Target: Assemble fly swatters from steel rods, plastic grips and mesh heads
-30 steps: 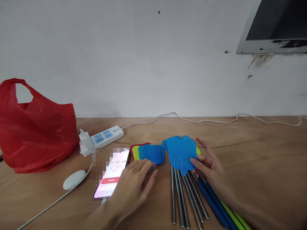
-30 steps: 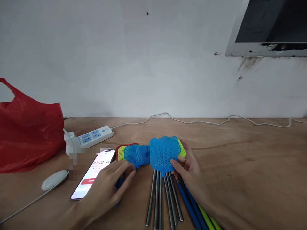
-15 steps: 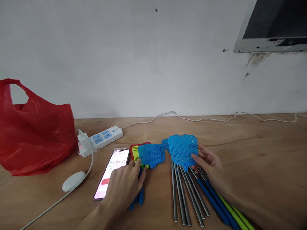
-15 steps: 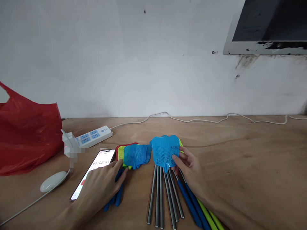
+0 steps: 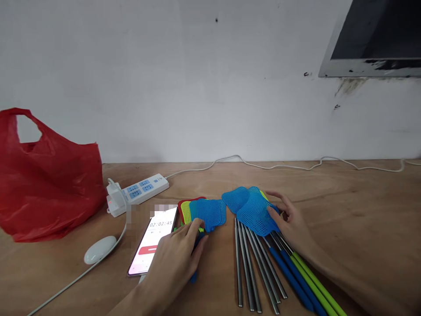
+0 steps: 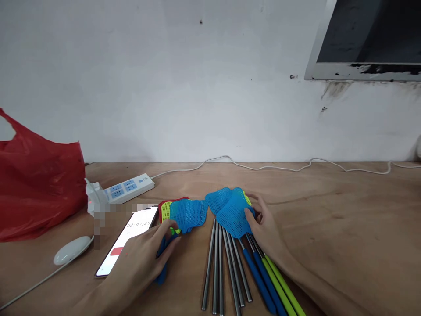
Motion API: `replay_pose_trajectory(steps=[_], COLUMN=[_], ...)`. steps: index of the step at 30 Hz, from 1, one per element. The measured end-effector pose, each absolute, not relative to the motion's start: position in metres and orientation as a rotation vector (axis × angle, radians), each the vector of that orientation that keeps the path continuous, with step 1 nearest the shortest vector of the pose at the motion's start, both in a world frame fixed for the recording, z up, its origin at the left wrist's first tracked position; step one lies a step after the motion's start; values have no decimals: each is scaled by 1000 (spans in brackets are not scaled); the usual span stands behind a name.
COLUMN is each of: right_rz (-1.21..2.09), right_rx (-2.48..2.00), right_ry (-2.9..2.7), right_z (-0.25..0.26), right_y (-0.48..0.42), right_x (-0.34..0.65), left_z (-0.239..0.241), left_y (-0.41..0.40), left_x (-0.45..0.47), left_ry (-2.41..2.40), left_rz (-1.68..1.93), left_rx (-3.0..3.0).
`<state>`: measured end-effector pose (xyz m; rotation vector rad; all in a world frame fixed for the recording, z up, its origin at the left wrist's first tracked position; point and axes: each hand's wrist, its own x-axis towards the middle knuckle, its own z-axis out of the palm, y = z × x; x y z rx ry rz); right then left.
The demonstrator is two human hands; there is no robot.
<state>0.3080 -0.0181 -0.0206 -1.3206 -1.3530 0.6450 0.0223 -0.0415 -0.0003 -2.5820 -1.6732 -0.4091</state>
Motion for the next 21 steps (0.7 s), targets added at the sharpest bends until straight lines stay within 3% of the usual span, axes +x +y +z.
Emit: replay_pose_trajectory(steps=[4,8,14,21], right_rz=[182,-148,151,369], right_rx=[-1493,-1459,-986,-962], right_ry=[-1602,-1855,-2380,-2596], right_z=[-30,-27,-7,-7], right_y=[-13,-19,-46,-59], right_x=[316,317,299,287], left_z=[-3,-5,-3,-1], left_y=[-44,-45,-46,-47], left_x=[25,28,28,29], left_ry=[-1717,-1710,-1707,-1662], left_rz=[-889,-969,-1002,-1066], left_rx=[-2835,-2965,-2929,-2936])
